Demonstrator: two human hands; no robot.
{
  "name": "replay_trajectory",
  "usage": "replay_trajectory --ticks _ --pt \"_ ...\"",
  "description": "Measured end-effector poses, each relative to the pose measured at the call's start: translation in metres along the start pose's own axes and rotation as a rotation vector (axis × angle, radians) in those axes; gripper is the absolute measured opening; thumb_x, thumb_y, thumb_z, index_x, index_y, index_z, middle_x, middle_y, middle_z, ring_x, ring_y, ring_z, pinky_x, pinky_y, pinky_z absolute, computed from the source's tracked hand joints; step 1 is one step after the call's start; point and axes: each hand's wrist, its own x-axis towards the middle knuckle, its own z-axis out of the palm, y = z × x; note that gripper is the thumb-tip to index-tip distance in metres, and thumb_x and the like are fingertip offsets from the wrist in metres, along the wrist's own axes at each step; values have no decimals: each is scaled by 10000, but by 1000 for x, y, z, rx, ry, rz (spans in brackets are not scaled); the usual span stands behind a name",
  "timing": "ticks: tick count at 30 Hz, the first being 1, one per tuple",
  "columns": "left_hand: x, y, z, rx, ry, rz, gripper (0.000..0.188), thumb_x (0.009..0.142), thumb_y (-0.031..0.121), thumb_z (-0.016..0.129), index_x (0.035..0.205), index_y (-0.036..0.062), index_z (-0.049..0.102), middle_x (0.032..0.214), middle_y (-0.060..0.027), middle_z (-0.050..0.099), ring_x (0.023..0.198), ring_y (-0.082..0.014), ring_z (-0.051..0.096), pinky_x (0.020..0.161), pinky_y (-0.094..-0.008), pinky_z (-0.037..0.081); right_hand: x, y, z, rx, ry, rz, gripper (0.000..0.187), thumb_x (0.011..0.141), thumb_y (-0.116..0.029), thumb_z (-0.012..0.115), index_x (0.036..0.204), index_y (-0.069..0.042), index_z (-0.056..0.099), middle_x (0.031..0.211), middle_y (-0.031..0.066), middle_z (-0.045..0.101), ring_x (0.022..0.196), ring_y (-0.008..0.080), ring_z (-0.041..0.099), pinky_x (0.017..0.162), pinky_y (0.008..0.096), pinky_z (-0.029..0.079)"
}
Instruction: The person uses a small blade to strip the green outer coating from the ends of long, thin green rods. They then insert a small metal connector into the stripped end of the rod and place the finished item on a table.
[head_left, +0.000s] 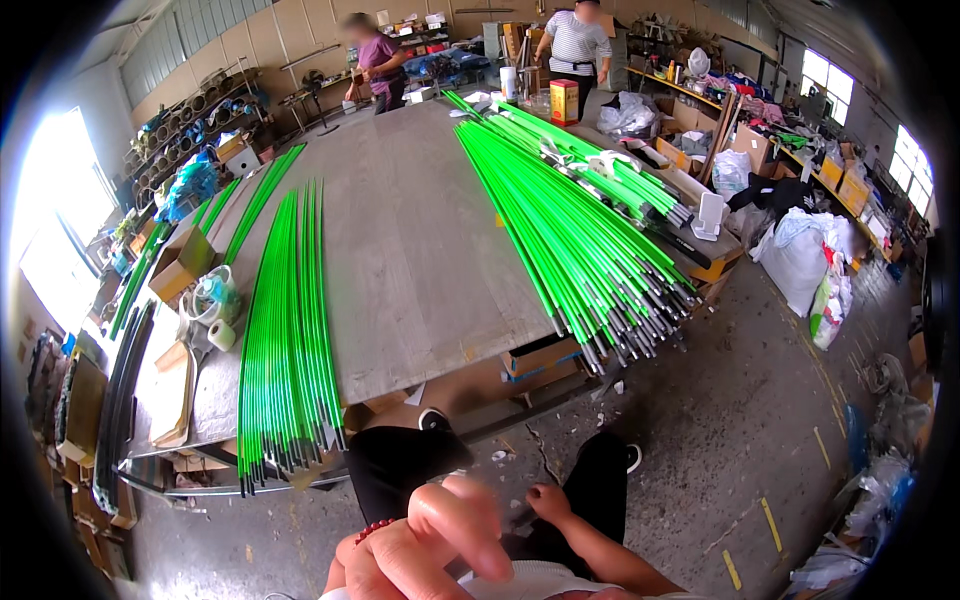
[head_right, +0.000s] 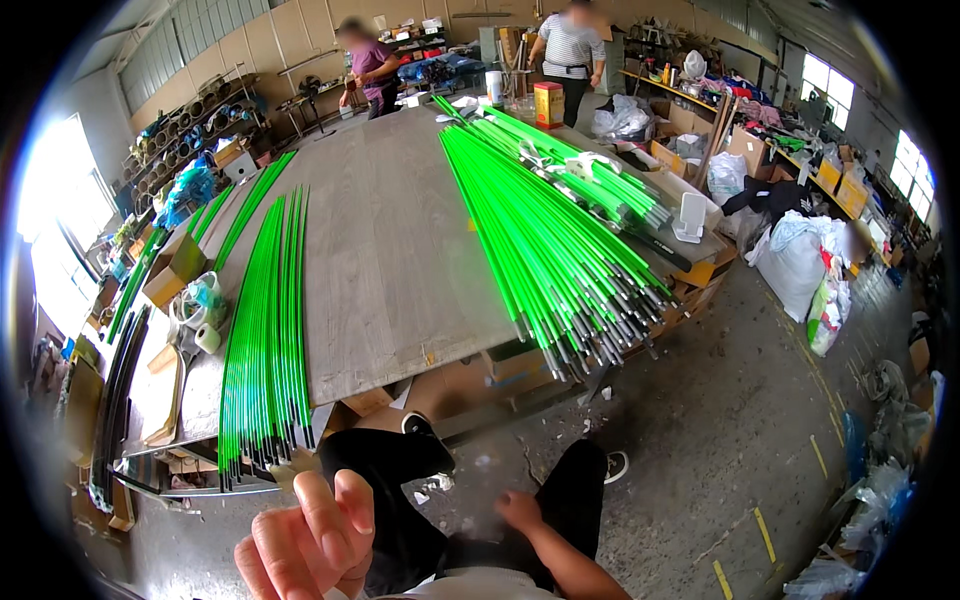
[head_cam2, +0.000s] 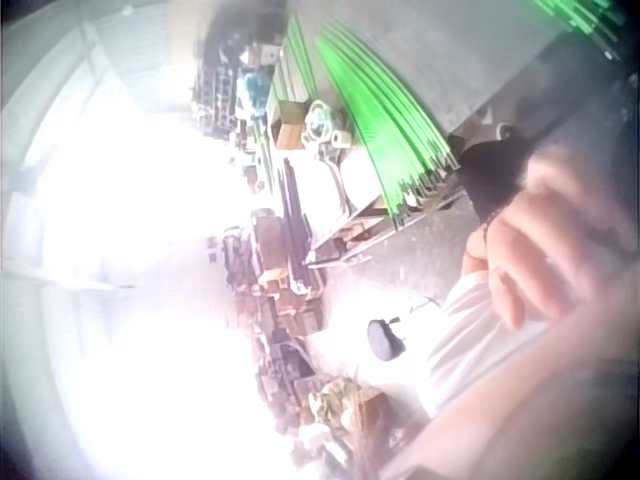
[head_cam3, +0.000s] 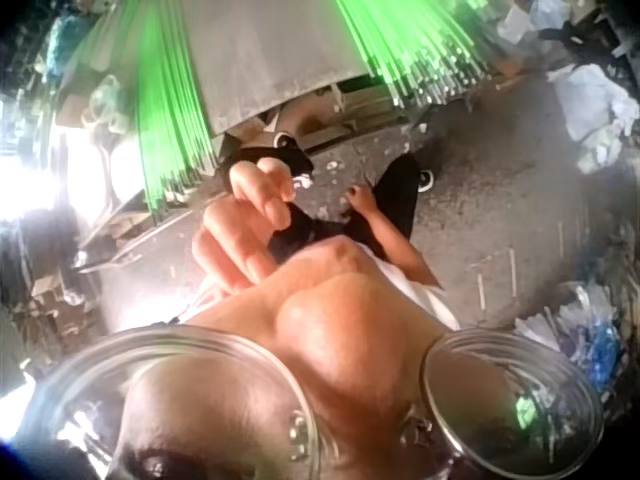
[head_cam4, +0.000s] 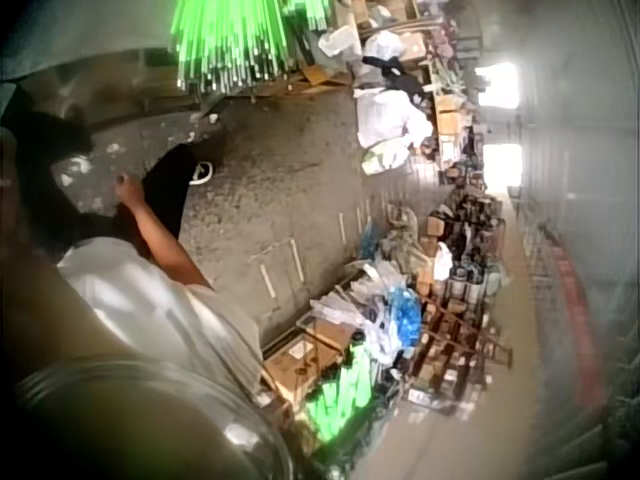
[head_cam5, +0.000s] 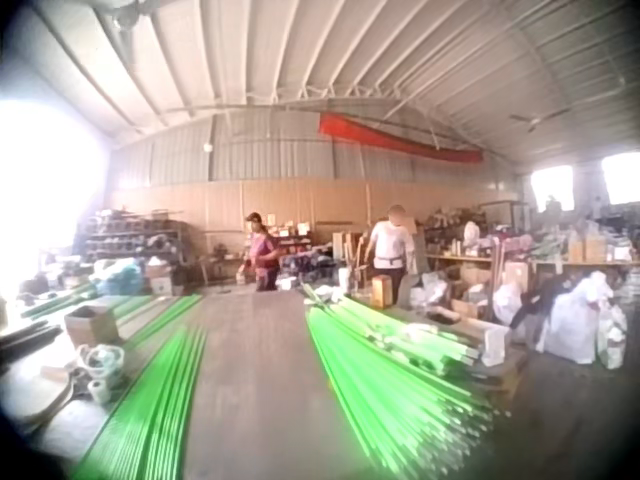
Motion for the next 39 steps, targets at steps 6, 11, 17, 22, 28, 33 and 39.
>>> replay_trajectory --ticks 6,11,17,22,28,33,39 --pt "-19 -16 25 -17 249 30 192 942 379 552 1047 236 624 1154 68 601 1130 -250 450 966 -419 309 5 13 9 -59 -32 -23 236 795 -250 595 791 -25 663 793 218 636 769 408 624 667 480 495" --pt "-24 -20 4 33 121 58 231 950 392 528 1111 248 610 1200 68 586 1137 -262 441 948 -418 319 9 29 32 -93 -37 -23 232 789 -240 590 779 -18 657 796 223 632 767 417 615 667 479 492" --pt "-23 -17 2 -74 119 56 286 947 409 527 1181 259 591 1231 64 572 1158 -263 425 940 -414 320 7 30 28 -63 -34 -53 226 796 -234 589 786 -14 640 789 222 628 764 417 612 661 479 489" --pt "-26 -12 22 -109 244 -6 273 948 411 523 1159 261 608 1167 64 601 1132 -249 442 928 -408 321 5 29 23 -58 -75 -46 237 798 -256 595 807 -25 647 793 215 634 765 413 614 664 480 490" --pt "3 -20 20 -140 212 146 228 920 341 606 1116 230 646 1046 49 642 984 -171 500 857 -334 334 6 17 19 -66 -118 0 234 810 -247 588 802 -20 644 779 201 643 748 386 633 647 456 494" --pt "12 -15 13 -329 137 64 128 897 273 656 985 194 705 924 28 650 849 -147 531 736 -295 346 3 8 11 -43 -110 63 233 816 -250 586 829 -31 664 787 184 657 755 364 650 663 445 500" --pt "20 -34 1 -468 -58 201 53 871 215 687 864 167 710 896 15 647 806 -143 526 696 -282 358 6 8 12 -19 -120 27 233 809 -236 584 862 -30 679 819 207 650 788 389 636 691 445 503"
